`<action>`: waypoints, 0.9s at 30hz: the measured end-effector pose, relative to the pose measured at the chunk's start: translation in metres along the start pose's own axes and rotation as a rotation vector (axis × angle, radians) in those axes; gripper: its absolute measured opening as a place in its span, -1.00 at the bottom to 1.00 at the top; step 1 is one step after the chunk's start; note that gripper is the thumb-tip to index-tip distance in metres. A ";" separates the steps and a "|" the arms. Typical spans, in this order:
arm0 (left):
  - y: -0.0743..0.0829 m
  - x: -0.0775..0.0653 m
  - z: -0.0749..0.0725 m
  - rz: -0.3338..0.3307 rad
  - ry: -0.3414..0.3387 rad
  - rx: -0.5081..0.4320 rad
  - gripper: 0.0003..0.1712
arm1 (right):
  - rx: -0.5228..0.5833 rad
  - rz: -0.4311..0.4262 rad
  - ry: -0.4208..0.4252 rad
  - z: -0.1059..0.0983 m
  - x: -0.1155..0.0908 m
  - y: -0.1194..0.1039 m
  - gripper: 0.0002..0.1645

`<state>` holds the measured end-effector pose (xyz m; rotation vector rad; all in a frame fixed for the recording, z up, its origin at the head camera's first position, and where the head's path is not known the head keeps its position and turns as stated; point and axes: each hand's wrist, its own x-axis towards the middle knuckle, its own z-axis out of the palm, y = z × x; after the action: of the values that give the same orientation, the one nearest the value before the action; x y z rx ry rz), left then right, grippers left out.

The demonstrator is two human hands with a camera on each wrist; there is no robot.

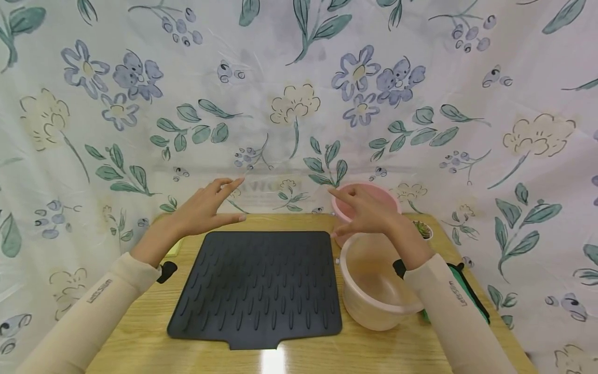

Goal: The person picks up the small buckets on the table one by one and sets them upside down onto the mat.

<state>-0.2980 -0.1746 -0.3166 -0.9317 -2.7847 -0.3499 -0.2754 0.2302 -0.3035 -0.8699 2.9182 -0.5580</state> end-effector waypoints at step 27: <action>0.008 -0.029 0.011 0.044 0.013 -0.031 0.07 | 0.148 0.105 -0.107 -0.004 -0.047 0.006 0.22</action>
<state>-0.2715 -0.1819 -0.3326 -0.9921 -2.7501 -0.3914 -0.2395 0.2618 -0.3046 -0.7014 2.7657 -0.6856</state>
